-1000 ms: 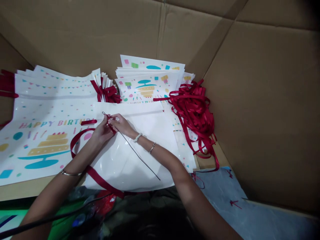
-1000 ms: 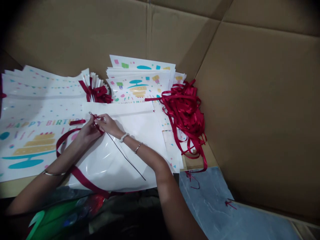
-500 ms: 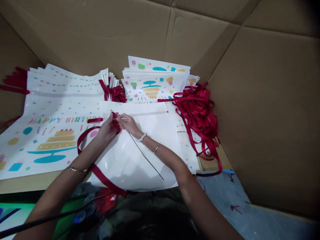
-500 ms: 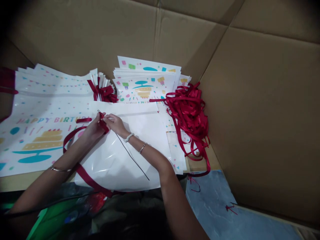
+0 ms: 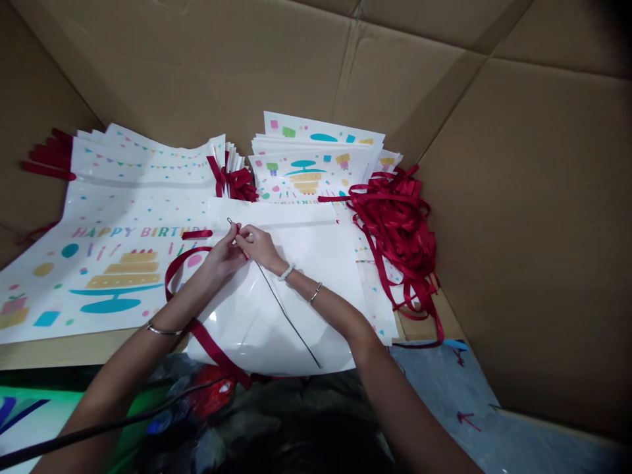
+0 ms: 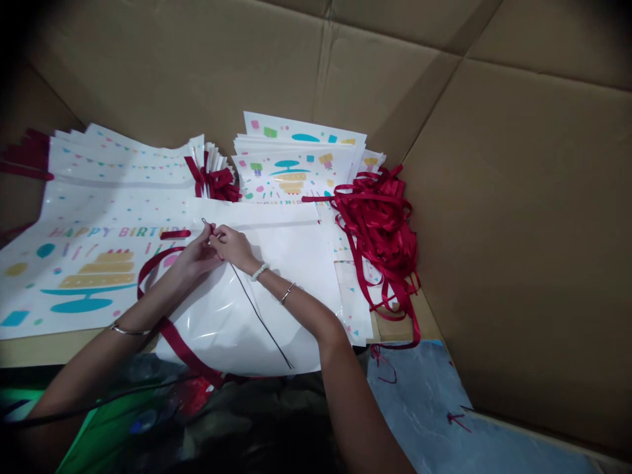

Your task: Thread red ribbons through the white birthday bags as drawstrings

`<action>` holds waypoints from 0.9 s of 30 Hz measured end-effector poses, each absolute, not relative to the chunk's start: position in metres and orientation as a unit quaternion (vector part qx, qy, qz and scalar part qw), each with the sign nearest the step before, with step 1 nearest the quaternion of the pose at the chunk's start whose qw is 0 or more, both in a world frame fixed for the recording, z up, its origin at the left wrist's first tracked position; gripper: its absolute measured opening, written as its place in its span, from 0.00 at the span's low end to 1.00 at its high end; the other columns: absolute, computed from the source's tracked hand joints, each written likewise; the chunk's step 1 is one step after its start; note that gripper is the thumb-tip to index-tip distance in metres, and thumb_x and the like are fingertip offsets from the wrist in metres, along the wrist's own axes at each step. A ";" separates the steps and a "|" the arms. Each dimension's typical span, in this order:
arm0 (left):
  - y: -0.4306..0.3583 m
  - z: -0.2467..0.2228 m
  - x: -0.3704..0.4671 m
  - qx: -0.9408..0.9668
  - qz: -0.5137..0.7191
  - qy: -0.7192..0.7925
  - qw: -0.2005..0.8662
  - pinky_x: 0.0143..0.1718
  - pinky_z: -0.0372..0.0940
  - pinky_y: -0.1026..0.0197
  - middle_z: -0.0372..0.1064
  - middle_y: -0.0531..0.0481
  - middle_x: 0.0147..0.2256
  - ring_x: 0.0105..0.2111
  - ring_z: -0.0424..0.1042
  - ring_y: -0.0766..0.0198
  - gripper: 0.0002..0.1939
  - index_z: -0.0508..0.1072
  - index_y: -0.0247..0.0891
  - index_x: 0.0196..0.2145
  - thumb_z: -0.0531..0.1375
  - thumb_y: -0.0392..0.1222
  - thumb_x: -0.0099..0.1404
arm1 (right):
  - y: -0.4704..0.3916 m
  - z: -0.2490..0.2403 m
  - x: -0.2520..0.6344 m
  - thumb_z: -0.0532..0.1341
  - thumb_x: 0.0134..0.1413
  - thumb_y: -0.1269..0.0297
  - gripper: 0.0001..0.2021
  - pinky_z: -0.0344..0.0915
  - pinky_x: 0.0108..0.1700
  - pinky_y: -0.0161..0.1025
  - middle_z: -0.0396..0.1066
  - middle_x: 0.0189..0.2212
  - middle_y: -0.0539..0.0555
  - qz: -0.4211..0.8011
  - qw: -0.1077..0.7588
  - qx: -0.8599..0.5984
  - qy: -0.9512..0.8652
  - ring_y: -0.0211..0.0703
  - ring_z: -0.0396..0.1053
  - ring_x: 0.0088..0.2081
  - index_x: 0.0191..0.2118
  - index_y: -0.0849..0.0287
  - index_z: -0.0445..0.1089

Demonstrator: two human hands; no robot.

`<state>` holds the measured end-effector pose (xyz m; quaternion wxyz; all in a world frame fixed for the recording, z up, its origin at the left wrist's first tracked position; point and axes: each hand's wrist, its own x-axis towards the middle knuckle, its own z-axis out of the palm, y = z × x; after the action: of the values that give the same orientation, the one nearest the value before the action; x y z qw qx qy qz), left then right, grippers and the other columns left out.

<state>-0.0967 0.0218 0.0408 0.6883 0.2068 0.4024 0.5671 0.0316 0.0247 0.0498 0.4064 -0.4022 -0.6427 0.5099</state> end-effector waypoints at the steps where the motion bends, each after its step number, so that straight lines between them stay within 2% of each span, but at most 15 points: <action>1: 0.022 0.041 -0.097 0.204 0.566 0.401 0.691 0.25 0.67 0.64 0.71 0.51 0.27 0.26 0.72 0.63 0.11 0.77 0.41 0.37 0.69 0.50 0.68 | 0.025 0.051 0.032 0.63 0.64 0.59 0.09 0.57 0.29 0.27 0.64 0.18 0.43 0.515 0.411 -0.403 -0.635 0.32 0.64 0.23 0.36 0.59 0.66; 5: 0.024 0.045 -0.102 0.227 0.578 0.378 0.687 0.28 0.67 0.64 0.72 0.50 0.29 0.27 0.72 0.65 0.15 0.77 0.38 0.36 0.70 0.53 0.67 | 0.025 0.057 0.039 0.63 0.63 0.58 0.10 0.56 0.27 0.27 0.63 0.18 0.42 0.574 0.425 -0.371 -0.593 0.30 0.59 0.20 0.36 0.59 0.65; 9: 0.026 0.045 -0.108 0.282 0.596 0.361 0.659 0.30 0.65 0.67 0.72 0.51 0.30 0.28 0.70 0.68 0.14 0.75 0.36 0.32 0.74 0.46 0.62 | 0.029 0.057 0.046 0.64 0.62 0.60 0.10 0.51 0.24 0.26 0.60 0.16 0.41 0.597 0.422 -0.340 -0.591 0.29 0.55 0.18 0.35 0.60 0.64; 15: 0.020 0.048 -0.100 0.283 0.628 0.393 0.609 0.27 0.61 0.68 0.66 0.54 0.24 0.24 0.65 0.70 0.14 0.72 0.35 0.26 0.71 0.41 0.63 | 0.031 0.053 0.039 0.62 0.64 0.66 0.07 0.57 0.25 0.25 0.64 0.19 0.43 0.580 0.419 -0.371 -0.592 0.29 0.60 0.20 0.34 0.60 0.65; 18: 0.014 0.052 -0.093 0.281 0.642 0.412 0.582 0.28 0.61 0.68 0.66 0.53 0.24 0.24 0.66 0.70 0.13 0.72 0.35 0.25 0.68 0.39 0.66 | 0.028 0.058 0.036 0.63 0.65 0.60 0.11 0.55 0.22 0.27 0.62 0.18 0.43 0.599 0.398 -0.405 -0.564 0.29 0.57 0.17 0.33 0.59 0.63; 22: 0.013 0.050 -0.087 0.270 0.655 0.442 0.551 0.30 0.63 0.67 0.70 0.52 0.26 0.25 0.69 0.68 0.10 0.74 0.36 0.27 0.67 0.36 0.65 | 0.023 0.066 0.035 0.68 0.60 0.48 0.19 0.52 0.21 0.27 0.61 0.17 0.43 0.598 0.415 -0.428 -0.537 0.30 0.57 0.18 0.34 0.59 0.65; 27: 0.013 0.047 -0.085 0.266 0.659 0.440 0.549 0.32 0.64 0.67 0.72 0.52 0.28 0.27 0.71 0.68 0.07 0.77 0.36 0.30 0.69 0.38 0.64 | 0.021 0.065 0.032 0.68 0.58 0.45 0.22 0.52 0.21 0.26 0.60 0.17 0.43 0.597 0.427 -0.417 -0.536 0.29 0.57 0.18 0.33 0.60 0.65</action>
<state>-0.0852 0.0126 0.0469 0.5491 0.2659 0.4404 0.6587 0.0324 0.0214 0.0646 0.4269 -0.4166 -0.5364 0.5970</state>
